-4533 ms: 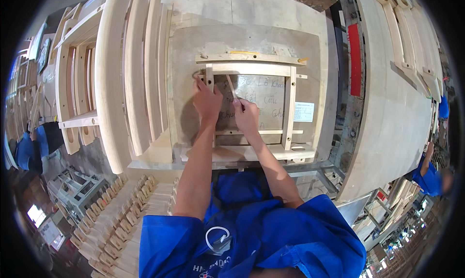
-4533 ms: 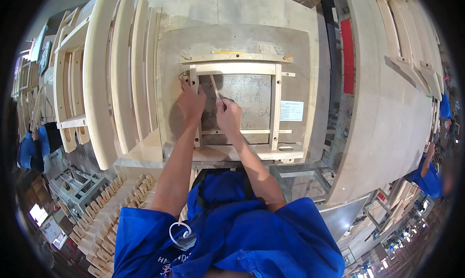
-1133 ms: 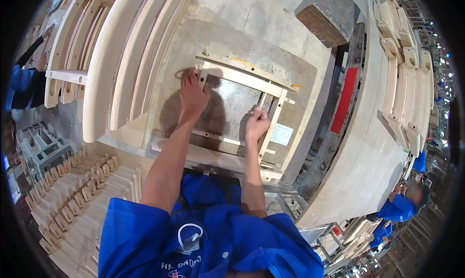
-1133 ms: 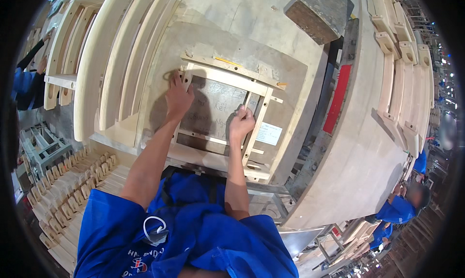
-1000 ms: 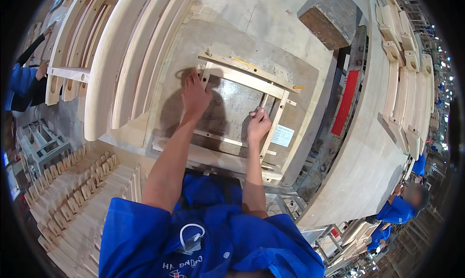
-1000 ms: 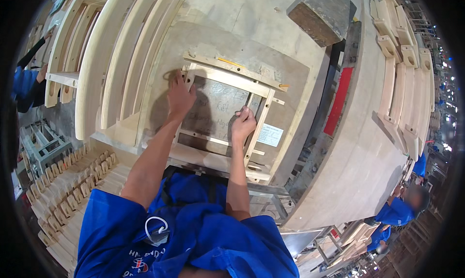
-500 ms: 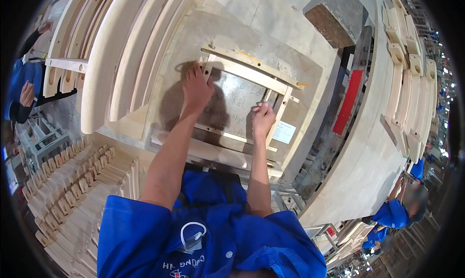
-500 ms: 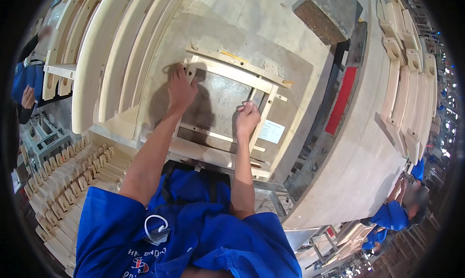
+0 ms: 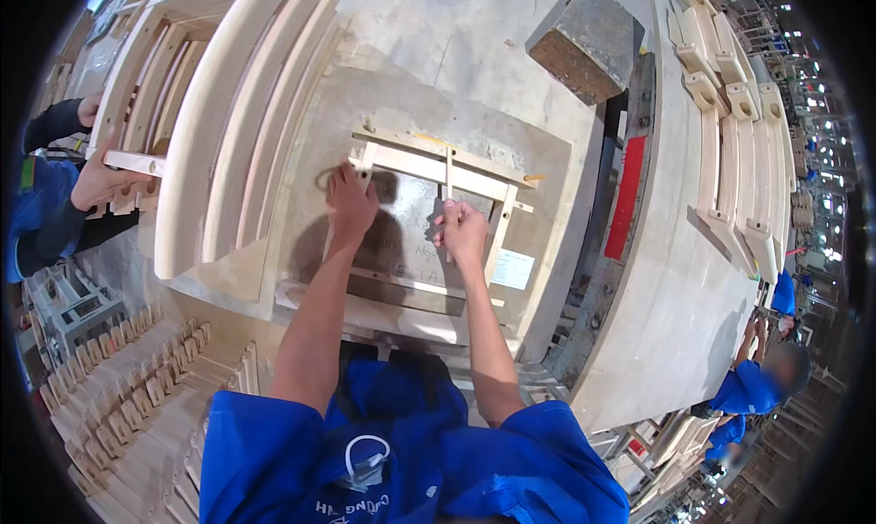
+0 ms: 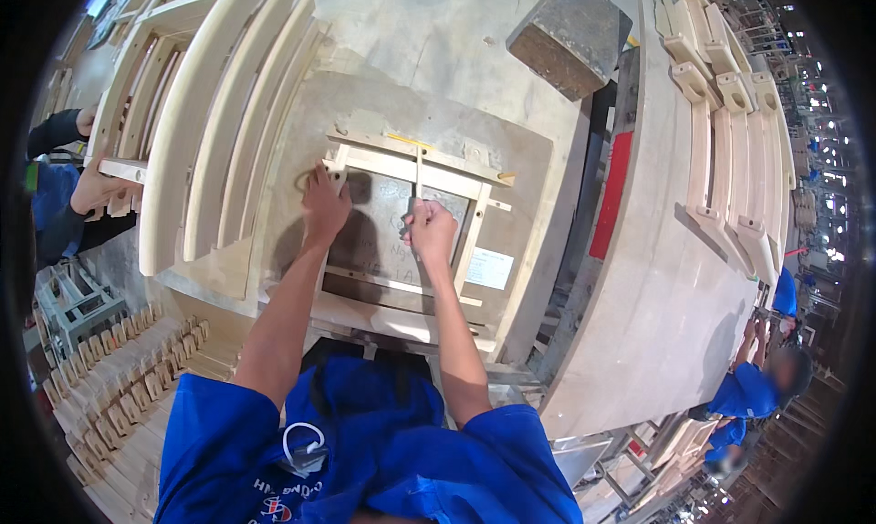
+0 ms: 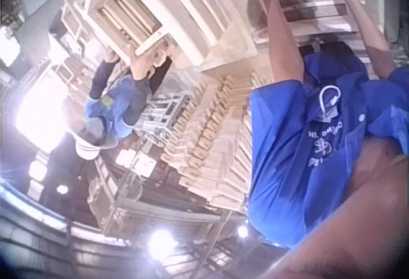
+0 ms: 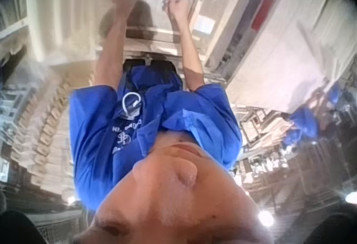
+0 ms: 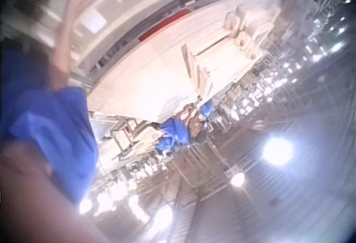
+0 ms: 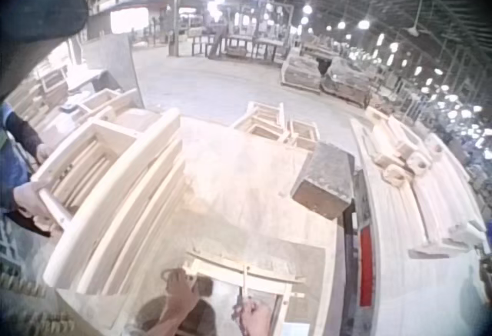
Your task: The person repeatedly picks up a rectangular wooden frame, places it on a jig, inserts small wooden dowels into pre-drilled holes, and then moves the assembled frame to a stack. The cycle repeats with multiple frames.
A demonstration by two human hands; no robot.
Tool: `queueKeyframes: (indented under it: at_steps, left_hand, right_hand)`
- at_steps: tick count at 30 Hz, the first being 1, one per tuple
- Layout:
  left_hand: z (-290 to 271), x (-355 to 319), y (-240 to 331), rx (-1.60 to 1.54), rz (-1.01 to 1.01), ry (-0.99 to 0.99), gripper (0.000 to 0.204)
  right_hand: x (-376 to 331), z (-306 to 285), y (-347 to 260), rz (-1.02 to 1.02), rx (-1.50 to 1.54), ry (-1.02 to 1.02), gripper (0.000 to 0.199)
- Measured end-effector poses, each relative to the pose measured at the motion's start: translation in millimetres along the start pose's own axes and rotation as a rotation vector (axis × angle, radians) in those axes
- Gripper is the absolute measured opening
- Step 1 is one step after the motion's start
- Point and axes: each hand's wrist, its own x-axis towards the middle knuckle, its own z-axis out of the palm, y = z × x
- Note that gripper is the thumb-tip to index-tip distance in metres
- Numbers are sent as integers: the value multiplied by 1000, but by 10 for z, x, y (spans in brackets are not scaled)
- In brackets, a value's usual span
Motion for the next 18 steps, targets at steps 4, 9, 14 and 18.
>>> queueKeyframes:
  at_steps: [4,9,14,18]
  left_hand:
    - [-33,-17,19,8,40,58,73]
    - [56,-38,-107,-107,14,74,73]
    - [-111,-101,-198,-214,183,286,61]
    - [-405,-826,144,-445,455,-300,54]
  right_hand:
    - [-81,1,-116,91,86,-24,30]
    - [3,-44,-532,304,432,-86,19]
    - [863,46,-712,399,984,-29,15]
    - [1435,-6,-463,442,968,26,18]
